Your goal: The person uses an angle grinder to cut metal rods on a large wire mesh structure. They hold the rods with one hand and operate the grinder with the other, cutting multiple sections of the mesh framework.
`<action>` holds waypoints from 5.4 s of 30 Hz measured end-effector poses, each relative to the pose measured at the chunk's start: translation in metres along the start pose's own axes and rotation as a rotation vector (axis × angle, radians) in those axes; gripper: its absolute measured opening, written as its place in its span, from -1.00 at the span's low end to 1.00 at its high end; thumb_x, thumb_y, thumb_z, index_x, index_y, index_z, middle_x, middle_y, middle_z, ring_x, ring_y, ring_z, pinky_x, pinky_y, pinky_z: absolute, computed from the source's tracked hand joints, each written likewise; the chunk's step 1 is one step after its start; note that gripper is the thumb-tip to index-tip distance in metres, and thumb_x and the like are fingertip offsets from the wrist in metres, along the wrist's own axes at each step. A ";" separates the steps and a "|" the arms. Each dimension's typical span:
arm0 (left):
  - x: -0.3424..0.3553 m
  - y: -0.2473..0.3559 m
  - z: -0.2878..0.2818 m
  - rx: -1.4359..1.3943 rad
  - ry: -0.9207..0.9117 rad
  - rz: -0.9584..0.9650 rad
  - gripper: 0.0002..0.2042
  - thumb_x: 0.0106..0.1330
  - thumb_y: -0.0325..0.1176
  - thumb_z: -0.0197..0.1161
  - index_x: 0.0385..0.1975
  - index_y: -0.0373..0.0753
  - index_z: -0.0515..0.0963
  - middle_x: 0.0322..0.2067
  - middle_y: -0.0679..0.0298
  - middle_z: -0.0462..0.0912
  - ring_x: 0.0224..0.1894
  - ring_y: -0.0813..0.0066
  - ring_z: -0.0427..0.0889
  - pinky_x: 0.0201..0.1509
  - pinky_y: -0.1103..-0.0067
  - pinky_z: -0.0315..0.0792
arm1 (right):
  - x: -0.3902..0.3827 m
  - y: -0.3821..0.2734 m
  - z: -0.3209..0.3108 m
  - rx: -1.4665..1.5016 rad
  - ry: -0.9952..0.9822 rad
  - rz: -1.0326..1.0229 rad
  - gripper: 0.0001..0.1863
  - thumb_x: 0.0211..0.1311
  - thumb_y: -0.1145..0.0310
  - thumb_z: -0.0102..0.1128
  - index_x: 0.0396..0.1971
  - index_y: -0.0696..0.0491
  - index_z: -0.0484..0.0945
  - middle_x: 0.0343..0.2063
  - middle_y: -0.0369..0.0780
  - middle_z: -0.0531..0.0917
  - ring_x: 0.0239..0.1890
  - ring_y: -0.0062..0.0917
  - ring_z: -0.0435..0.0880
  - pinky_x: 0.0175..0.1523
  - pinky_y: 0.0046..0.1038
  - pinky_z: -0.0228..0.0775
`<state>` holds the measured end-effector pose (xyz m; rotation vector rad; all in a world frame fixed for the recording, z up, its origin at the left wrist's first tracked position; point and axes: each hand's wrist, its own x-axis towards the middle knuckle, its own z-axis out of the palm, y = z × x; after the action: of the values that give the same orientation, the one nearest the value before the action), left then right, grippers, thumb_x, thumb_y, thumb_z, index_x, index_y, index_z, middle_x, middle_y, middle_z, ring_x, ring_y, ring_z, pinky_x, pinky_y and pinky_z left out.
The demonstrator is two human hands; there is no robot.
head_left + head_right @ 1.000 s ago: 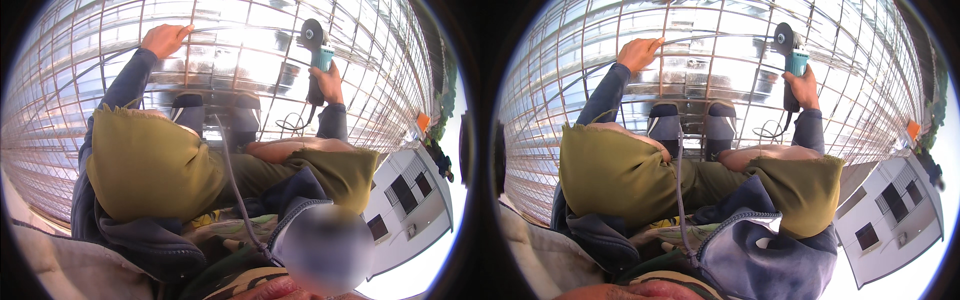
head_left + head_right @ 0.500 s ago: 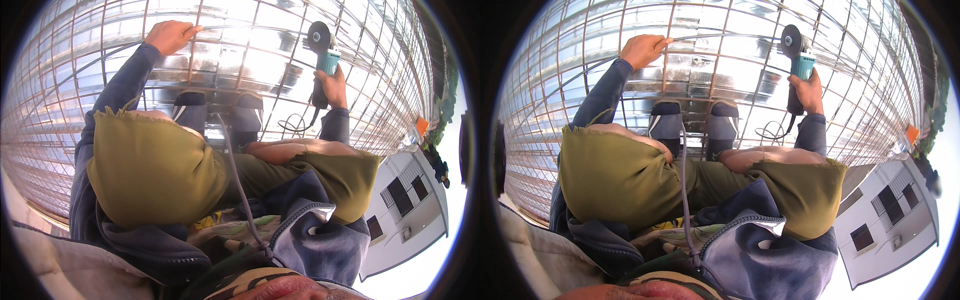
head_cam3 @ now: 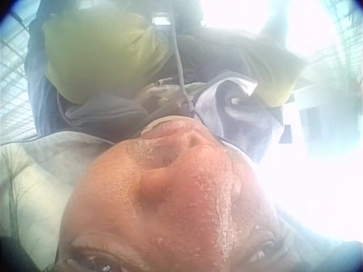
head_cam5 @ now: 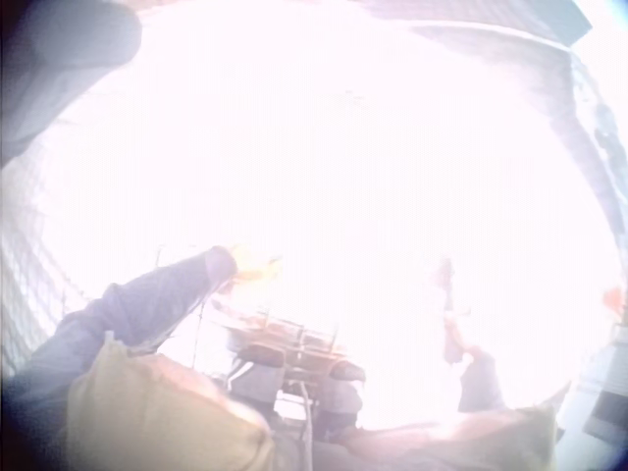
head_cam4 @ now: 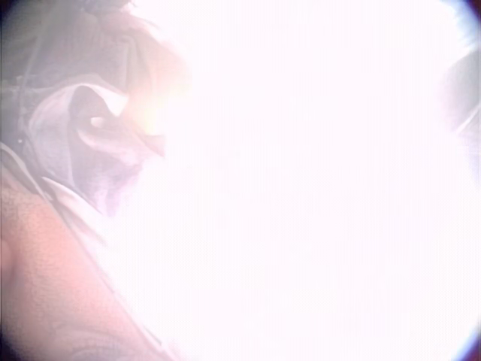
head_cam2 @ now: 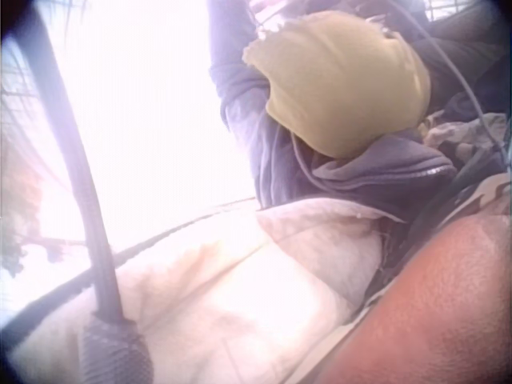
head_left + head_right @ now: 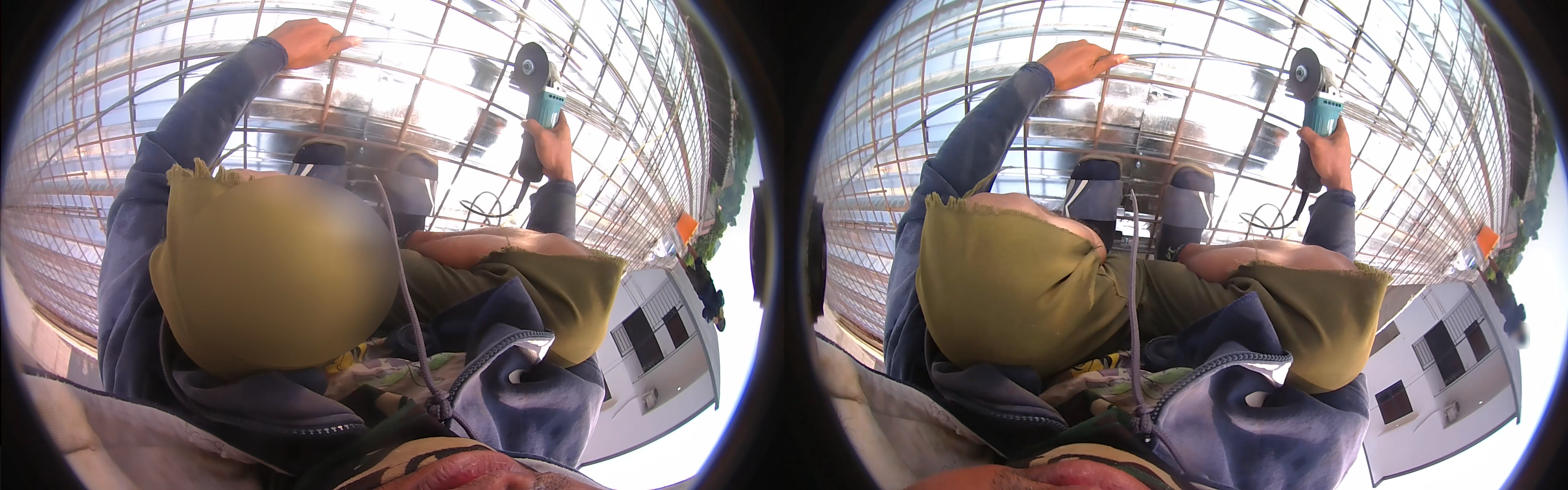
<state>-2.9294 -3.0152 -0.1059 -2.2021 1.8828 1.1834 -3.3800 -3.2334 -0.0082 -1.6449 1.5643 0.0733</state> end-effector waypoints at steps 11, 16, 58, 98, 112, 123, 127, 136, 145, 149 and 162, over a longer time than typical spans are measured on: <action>0.003 -0.013 0.019 -0.022 0.110 0.069 -0.29 0.69 0.32 -0.15 0.22 -0.25 0.64 -0.11 -0.06 0.80 -0.04 -0.01 0.78 0.17 0.15 0.61 | -0.001 -0.009 0.003 0.020 -0.006 0.021 -0.38 0.14 0.33 0.48 0.18 0.29 0.53 -0.19 -0.07 0.78 -0.25 -0.40 0.76 -0.09 -0.35 0.62; -0.001 -0.002 0.009 -0.001 0.074 0.015 -0.27 0.67 0.34 -0.15 0.11 -0.22 0.75 -0.12 -0.05 0.82 -0.06 -0.03 0.79 0.18 0.17 0.63 | 0.003 -0.001 0.003 0.055 -0.017 0.023 -0.39 0.15 0.35 0.47 0.18 0.28 0.52 -0.21 -0.09 0.77 -0.26 -0.42 0.75 -0.10 -0.34 0.63; 0.004 -0.004 0.027 0.121 0.143 -0.072 -0.20 0.62 0.45 -0.21 -0.15 -0.13 0.83 -0.30 0.07 0.84 -0.25 0.10 0.82 0.01 0.21 0.71 | -0.005 -0.007 0.008 0.076 -0.049 0.024 -0.55 0.22 0.39 0.38 0.05 0.27 0.53 -0.30 -0.14 0.70 -0.35 -0.42 0.71 -0.21 -0.34 0.58; 0.003 -0.002 0.027 0.084 0.144 -0.084 -0.22 0.62 0.43 -0.17 -0.09 -0.15 0.83 -0.26 0.06 0.85 -0.22 0.14 0.83 0.02 0.22 0.72 | 0.000 -0.001 0.005 0.064 -0.056 0.051 -0.47 0.19 0.40 0.41 0.11 0.33 0.52 -0.26 -0.10 0.75 -0.33 -0.41 0.74 -0.17 -0.34 0.64; 0.003 -0.003 0.030 0.077 0.169 -0.074 -0.21 0.61 0.44 -0.17 -0.10 -0.15 0.82 -0.26 0.07 0.84 -0.23 0.16 0.83 0.02 0.25 0.72 | -0.003 -0.006 0.006 0.078 -0.054 0.056 -0.50 0.20 0.42 0.39 0.10 0.32 0.52 -0.28 -0.09 0.75 -0.35 -0.41 0.75 -0.21 -0.35 0.64; 0.005 -0.006 0.033 0.095 0.170 -0.081 -0.21 0.61 0.44 -0.19 -0.12 -0.16 0.82 -0.28 0.07 0.84 -0.24 0.18 0.83 0.02 0.26 0.73 | -0.001 -0.004 0.006 0.081 -0.061 0.059 -0.48 0.19 0.41 0.39 0.11 0.33 0.52 -0.28 -0.09 0.75 -0.34 -0.41 0.74 -0.19 -0.34 0.63; 0.004 -0.004 0.032 0.089 0.159 -0.098 -0.22 0.62 0.44 -0.18 -0.11 -0.15 0.82 -0.27 0.08 0.84 -0.23 0.18 0.83 0.02 0.26 0.73 | -0.001 -0.003 0.007 0.068 -0.052 0.053 -0.48 0.19 0.40 0.40 0.11 0.33 0.52 -0.28 -0.09 0.75 -0.34 -0.42 0.75 -0.19 -0.34 0.63; 0.005 -0.005 0.032 0.097 0.162 -0.089 -0.23 0.62 0.43 -0.17 -0.13 -0.14 0.82 -0.27 0.09 0.84 -0.24 0.17 0.82 0.00 0.25 0.72 | -0.002 -0.003 0.006 0.056 -0.047 0.061 -0.49 0.19 0.38 0.40 0.09 0.32 0.53 -0.28 -0.10 0.75 -0.34 -0.42 0.75 -0.20 -0.35 0.63; 0.004 -0.004 0.032 0.093 0.178 -0.076 -0.22 0.62 0.44 -0.19 -0.15 -0.14 0.82 -0.29 0.09 0.83 -0.24 0.17 0.82 0.01 0.24 0.72 | 0.000 -0.001 0.006 0.076 -0.053 0.054 -0.51 0.20 0.39 0.39 0.08 0.31 0.53 -0.30 -0.11 0.75 -0.37 -0.43 0.74 -0.21 -0.35 0.63; 0.005 -0.006 0.034 0.096 0.170 -0.078 -0.20 0.62 0.44 -0.20 -0.15 -0.15 0.82 -0.30 0.08 0.83 -0.25 0.18 0.82 0.01 0.23 0.72 | 0.000 -0.003 0.006 0.070 -0.062 0.054 -0.50 0.19 0.39 0.40 0.09 0.31 0.54 -0.30 -0.11 0.75 -0.35 -0.43 0.74 -0.21 -0.35 0.62; 0.004 -0.004 0.031 0.079 0.163 -0.079 -0.20 0.62 0.44 -0.19 -0.17 -0.16 0.82 -0.32 0.08 0.82 -0.27 0.19 0.82 -0.02 0.25 0.72 | 0.001 -0.001 0.006 0.075 -0.064 0.061 -0.46 0.18 0.39 0.40 0.13 0.32 0.52 -0.26 -0.09 0.75 -0.33 -0.41 0.75 -0.18 -0.34 0.64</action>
<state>-2.9421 -3.0031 -0.1325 -2.3701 1.8427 0.9272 -3.3763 -3.2311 -0.0124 -1.5227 1.5505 0.0973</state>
